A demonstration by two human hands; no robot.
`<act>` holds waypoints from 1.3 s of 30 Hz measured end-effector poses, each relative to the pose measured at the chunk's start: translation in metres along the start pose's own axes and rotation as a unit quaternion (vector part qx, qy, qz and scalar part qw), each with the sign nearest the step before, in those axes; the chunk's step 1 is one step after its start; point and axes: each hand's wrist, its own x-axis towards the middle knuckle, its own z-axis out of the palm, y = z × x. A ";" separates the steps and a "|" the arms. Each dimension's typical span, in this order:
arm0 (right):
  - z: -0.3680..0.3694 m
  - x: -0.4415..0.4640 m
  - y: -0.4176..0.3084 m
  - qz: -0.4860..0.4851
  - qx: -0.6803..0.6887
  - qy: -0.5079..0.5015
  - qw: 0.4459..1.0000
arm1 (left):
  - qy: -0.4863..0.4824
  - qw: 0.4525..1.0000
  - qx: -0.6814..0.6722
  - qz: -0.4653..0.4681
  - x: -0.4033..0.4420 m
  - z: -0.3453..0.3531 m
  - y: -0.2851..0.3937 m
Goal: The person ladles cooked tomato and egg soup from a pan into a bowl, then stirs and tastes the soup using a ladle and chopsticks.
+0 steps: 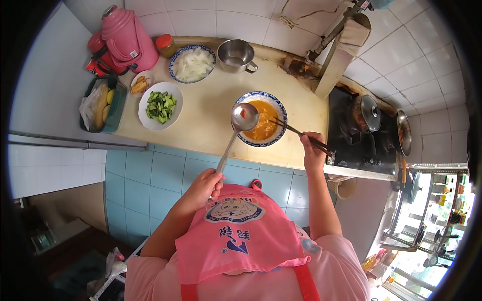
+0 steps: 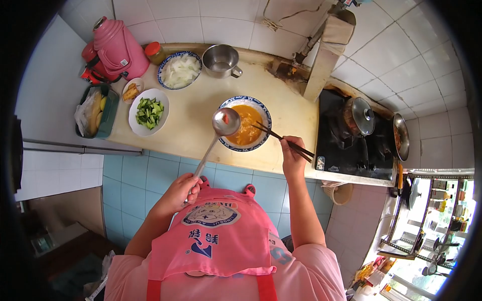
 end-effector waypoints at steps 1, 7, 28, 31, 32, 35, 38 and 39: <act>-0.007 -0.001 0.006 0.007 -0.067 -0.025 0.997 | -0.001 1.000 0.001 -0.001 0.000 0.000 0.000; -0.006 -0.004 0.043 0.036 -0.143 -0.032 0.989 | 0.031 0.997 0.061 0.033 0.000 0.000 -0.001; 0.022 0.008 0.040 -0.020 -0.115 -0.032 0.993 | 0.052 0.995 0.059 0.055 -0.005 0.004 0.004; 0.018 0.007 0.032 -0.010 -0.111 -0.051 0.993 | 0.050 0.995 0.059 0.058 -0.005 0.004 0.003; 0.017 0.004 0.028 -0.003 -0.113 -0.062 0.992 | 0.050 0.995 0.061 0.059 -0.005 0.004 0.003; 0.017 -0.003 0.030 0.003 -0.120 -0.078 0.990 | 0.052 0.995 0.059 0.058 -0.004 0.002 0.002; 0.017 -0.005 0.042 0.009 -0.122 -0.081 0.989 | 0.054 0.995 0.057 0.056 -0.004 0.003 0.003; 0.017 -0.005 0.046 0.008 -0.124 -0.083 0.989 | 0.056 0.995 0.058 0.055 -0.004 0.003 0.003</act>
